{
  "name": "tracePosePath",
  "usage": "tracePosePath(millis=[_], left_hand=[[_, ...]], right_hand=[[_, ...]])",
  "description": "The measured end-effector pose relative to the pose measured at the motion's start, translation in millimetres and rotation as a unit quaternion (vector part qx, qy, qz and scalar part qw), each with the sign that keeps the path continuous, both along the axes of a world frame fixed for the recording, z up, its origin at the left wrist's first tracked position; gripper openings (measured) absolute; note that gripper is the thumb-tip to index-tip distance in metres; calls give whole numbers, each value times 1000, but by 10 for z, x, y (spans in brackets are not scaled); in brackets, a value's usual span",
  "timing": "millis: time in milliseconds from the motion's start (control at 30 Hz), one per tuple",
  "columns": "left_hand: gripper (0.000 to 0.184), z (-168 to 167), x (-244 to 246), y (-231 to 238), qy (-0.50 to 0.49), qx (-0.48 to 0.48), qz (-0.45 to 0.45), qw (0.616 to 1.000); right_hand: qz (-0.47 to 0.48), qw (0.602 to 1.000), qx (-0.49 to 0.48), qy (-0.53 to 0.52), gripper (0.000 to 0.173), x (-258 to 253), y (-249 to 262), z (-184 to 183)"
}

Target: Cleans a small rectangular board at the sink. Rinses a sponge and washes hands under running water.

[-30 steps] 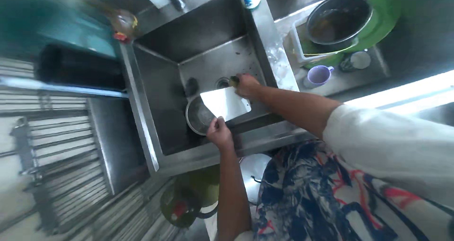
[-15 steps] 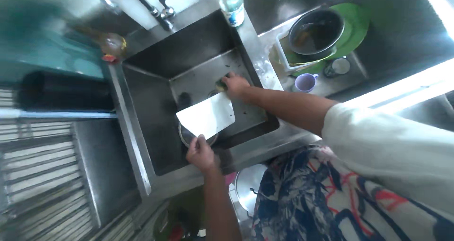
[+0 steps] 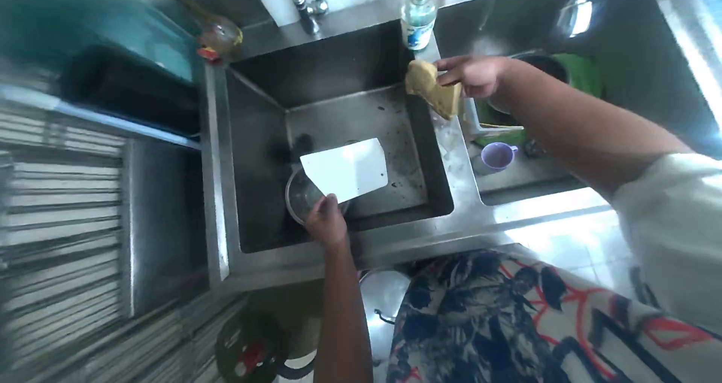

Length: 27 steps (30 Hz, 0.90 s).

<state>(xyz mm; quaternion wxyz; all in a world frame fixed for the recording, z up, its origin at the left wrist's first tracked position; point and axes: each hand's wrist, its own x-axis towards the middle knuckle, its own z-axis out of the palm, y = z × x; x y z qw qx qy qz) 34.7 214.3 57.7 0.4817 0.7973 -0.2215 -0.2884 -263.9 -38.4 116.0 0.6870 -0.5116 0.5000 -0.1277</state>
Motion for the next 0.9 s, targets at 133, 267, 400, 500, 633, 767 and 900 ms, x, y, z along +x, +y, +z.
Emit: tracePosePath(millis=[133, 267, 400, 500, 633, 767, 900], left_hand=[[11, 1, 5, -6, 3, -1, 4, 1000], [12, 67, 16, -53, 31, 8, 38, 999], [14, 169, 226, -121, 95, 5, 70, 993], [10, 269, 453, -239, 119, -34, 100, 987], [11, 413, 689, -461, 126, -41, 125, 983], [15, 521, 839, -470, 132, -57, 111, 983], [14, 580, 953, -331, 134, -64, 124, 981]], right_hand=[[114, 957, -204, 172, 27, 62, -34, 38], [210, 859, -340, 320, 29, 120, -126, -236], [224, 807, -362, 408, 47, 320, 106, -155], [222, 834, -356, 359, 40, 858, 779, 7], [331, 916, -55, 218, 35, 1905, 1392, -1249], [322, 929, 107, 149, 43, 2469, 1503, -1314], [372, 879, 25, 298, 43, 2811, 1713, -1084]])
